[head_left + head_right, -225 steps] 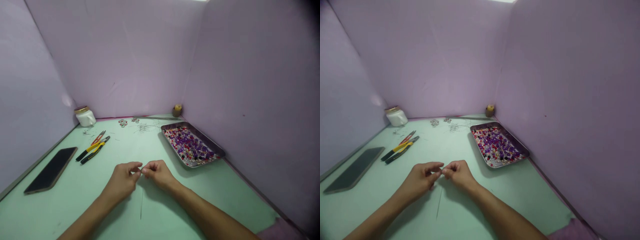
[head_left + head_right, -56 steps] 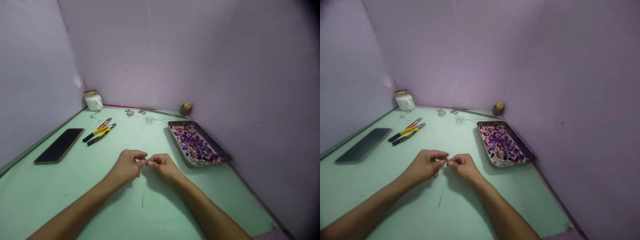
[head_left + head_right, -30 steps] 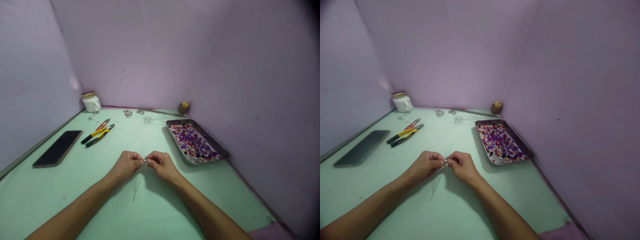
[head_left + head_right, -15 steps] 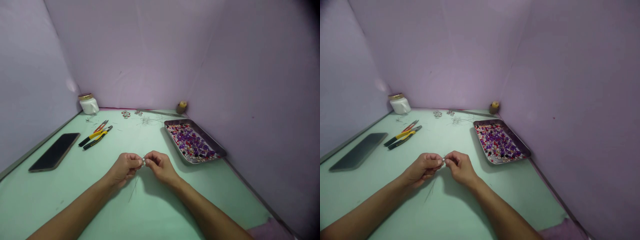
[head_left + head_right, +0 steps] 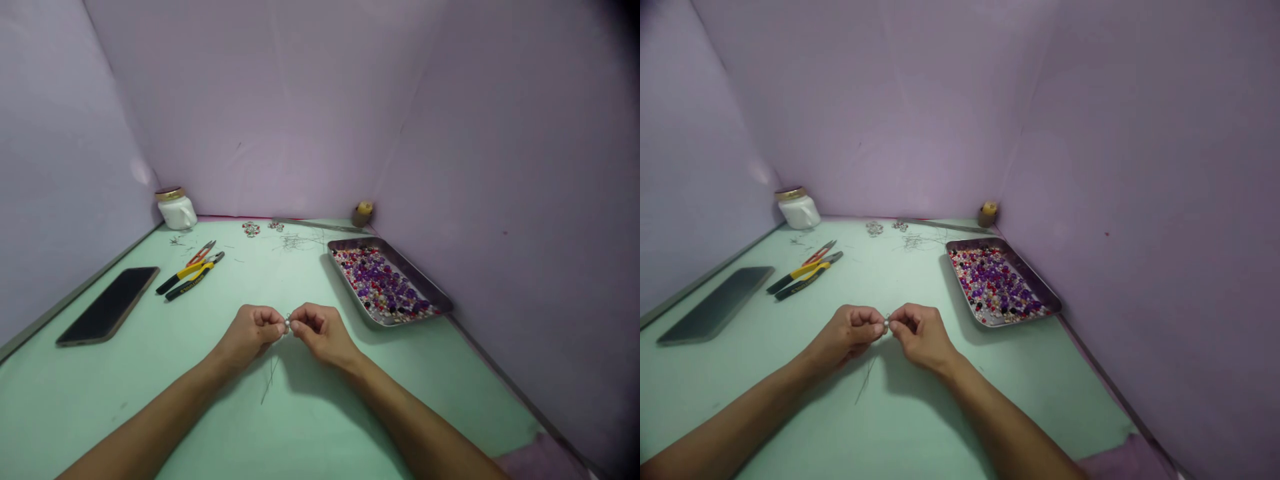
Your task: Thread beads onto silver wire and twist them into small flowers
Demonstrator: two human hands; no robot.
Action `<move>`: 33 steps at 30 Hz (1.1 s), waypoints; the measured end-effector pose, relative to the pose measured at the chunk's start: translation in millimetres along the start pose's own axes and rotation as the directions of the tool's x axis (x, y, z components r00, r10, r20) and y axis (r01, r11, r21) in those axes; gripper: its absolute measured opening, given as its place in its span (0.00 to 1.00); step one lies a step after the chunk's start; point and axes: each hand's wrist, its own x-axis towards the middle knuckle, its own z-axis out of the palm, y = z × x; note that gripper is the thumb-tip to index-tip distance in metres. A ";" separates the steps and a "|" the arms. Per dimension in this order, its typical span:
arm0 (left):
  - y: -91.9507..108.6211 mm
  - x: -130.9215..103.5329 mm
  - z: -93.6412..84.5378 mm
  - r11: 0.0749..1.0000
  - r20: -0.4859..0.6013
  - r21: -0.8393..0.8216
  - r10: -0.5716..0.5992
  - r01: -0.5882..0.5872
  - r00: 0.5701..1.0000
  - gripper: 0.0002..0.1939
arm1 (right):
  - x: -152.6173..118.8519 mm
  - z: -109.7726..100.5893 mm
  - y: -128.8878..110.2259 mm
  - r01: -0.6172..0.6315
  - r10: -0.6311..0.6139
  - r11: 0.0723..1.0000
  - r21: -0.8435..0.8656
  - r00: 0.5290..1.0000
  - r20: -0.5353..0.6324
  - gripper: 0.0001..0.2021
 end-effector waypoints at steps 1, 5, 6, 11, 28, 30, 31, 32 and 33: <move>-0.9 -0.2 -0.2 0.999 0.018 -0.039 -0.008 0.009 1.000 0.08 | -0.6 0.0 -0.2 0.004 -0.004 1.000 0.015 1.000 0.006 0.05; -8.5 2.3 -1.8 0.982 0.075 -0.178 -0.049 0.062 0.996 0.07 | -2.5 0.3 -0.9 0.015 -0.015 1.000 0.022 1.000 0.013 0.04; -10.4 3.2 -2.1 0.979 0.077 -0.189 -0.060 0.074 0.995 0.07 | -2.5 0.5 -1.0 0.012 -0.013 1.000 0.005 1.000 0.006 0.04; -14.0 6.3 -2.0 0.981 0.044 -0.182 -0.062 0.069 0.997 0.05 | 0.0 1.5 0.4 0.001 -0.001 0.998 -0.062 1.000 -0.006 0.04; -16.6 13.7 -5.7 0.968 0.046 -0.248 -0.035 0.045 0.998 0.08 | 8.7 -3.3 11.1 -0.016 0.014 0.989 -0.145 1.000 -0.017 0.09; -16.2 13.4 -5.9 0.964 0.024 -0.263 -0.034 0.039 0.999 0.08 | 9.2 -3.8 10.5 -0.028 0.024 0.991 -0.134 0.999 -0.030 0.09; -15.9 13.3 -6.1 0.962 0.011 -0.271 -0.034 0.036 0.999 0.08 | 9.3 -4.1 10.0 -0.031 0.026 0.991 -0.127 0.999 -0.039 0.09; -15.7 13.4 -6.4 0.960 -0.001 -0.280 -0.034 0.032 0.999 0.07 | 9.4 -4.4 9.6 -0.037 0.031 0.992 -0.123 0.998 -0.049 0.09; -15.5 13.6 -6.7 0.957 -0.013 -0.288 -0.033 0.028 0.999 0.07 | 9.6 -4.6 9.5 -0.051 0.044 0.991 -0.122 0.997 -0.061 0.09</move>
